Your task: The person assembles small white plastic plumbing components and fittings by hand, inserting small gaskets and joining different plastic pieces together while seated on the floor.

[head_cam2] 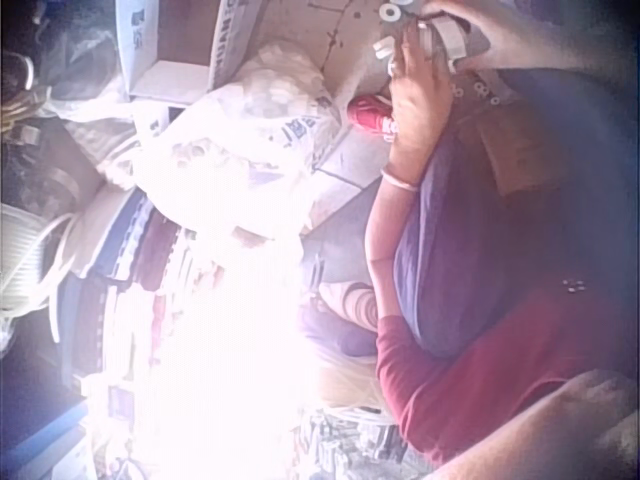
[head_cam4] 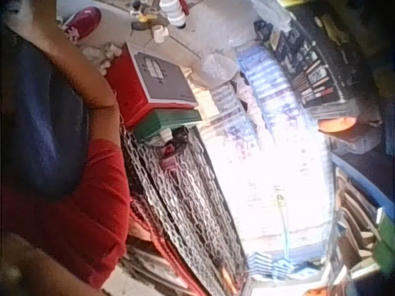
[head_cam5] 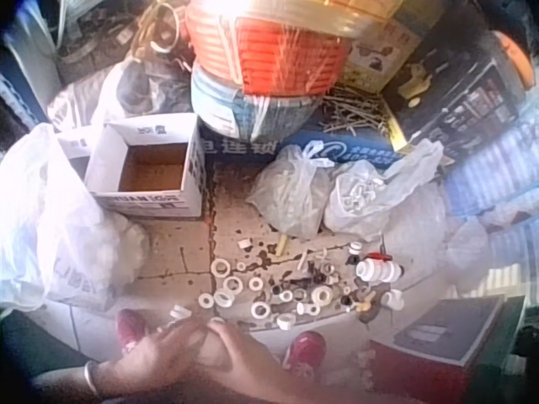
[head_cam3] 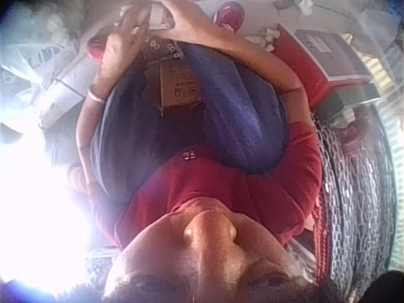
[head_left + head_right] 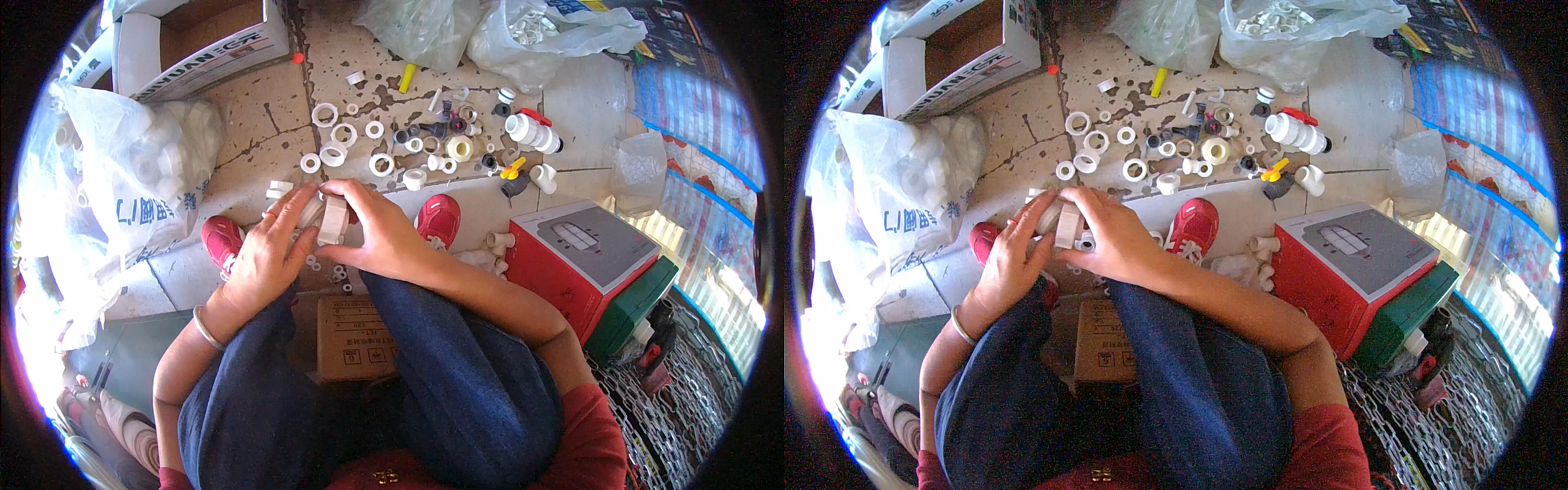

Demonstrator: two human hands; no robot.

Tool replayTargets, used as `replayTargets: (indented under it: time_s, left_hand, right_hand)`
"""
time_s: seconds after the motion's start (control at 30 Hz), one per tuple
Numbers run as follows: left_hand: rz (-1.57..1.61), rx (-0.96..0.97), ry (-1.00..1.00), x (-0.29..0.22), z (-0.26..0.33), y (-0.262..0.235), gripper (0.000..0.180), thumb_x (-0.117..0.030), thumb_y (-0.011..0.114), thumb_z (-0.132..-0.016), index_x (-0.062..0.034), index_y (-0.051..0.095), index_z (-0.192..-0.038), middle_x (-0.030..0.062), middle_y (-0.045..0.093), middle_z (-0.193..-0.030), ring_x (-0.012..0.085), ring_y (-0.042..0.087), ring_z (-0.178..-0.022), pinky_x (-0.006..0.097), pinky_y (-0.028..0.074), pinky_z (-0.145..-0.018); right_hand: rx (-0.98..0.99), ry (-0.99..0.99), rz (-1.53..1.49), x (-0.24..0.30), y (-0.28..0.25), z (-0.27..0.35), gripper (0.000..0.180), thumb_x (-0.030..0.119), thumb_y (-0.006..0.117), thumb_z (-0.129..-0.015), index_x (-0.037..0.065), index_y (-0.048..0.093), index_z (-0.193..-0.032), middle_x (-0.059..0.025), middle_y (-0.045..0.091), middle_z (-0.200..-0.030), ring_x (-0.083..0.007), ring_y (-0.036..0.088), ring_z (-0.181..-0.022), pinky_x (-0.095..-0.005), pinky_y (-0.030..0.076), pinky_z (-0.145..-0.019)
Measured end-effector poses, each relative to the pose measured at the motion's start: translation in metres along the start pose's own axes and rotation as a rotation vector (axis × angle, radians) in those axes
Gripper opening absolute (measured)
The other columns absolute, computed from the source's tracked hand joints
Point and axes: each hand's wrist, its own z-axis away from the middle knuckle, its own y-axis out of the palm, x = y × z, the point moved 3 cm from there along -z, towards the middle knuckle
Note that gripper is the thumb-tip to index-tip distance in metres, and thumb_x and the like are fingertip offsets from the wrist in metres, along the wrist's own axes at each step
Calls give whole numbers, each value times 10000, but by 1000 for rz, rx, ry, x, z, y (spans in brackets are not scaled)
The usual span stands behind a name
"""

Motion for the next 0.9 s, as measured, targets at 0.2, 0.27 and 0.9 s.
replayTargets:
  time_s: [0.2,0.27,0.9]
  left_hand:
    - [476,18,-159,3,5,-4,470,-29,490,-876,-3,363,-1328,203,541,-1159,257,573,-1033,313,446,-859]
    - [551,54,-191,5,5,-5,456,-13,470,-886,0,360,-1329,180,552,-1140,218,571,-1025,305,448,-850]
    - [934,-23,-323,50,-19,12,363,-139,428,-919,-8,428,-1258,120,509,-1183,195,511,-1086,307,426,-911]
  right_hand:
    - [-17,-7,-46,-1,-6,-2,678,139,773,-663,42,435,-1242,-133,546,-1143,-242,578,-965,-315,467,-814]
    - [-1,-29,-53,0,-8,-2,665,148,763,-669,49,445,-1244,-137,543,-1137,-260,571,-980,-332,465,-822]
    - [24,136,-712,-30,-31,0,670,66,605,-701,69,340,-1316,-96,462,-1210,-198,492,-1092,-360,401,-951]
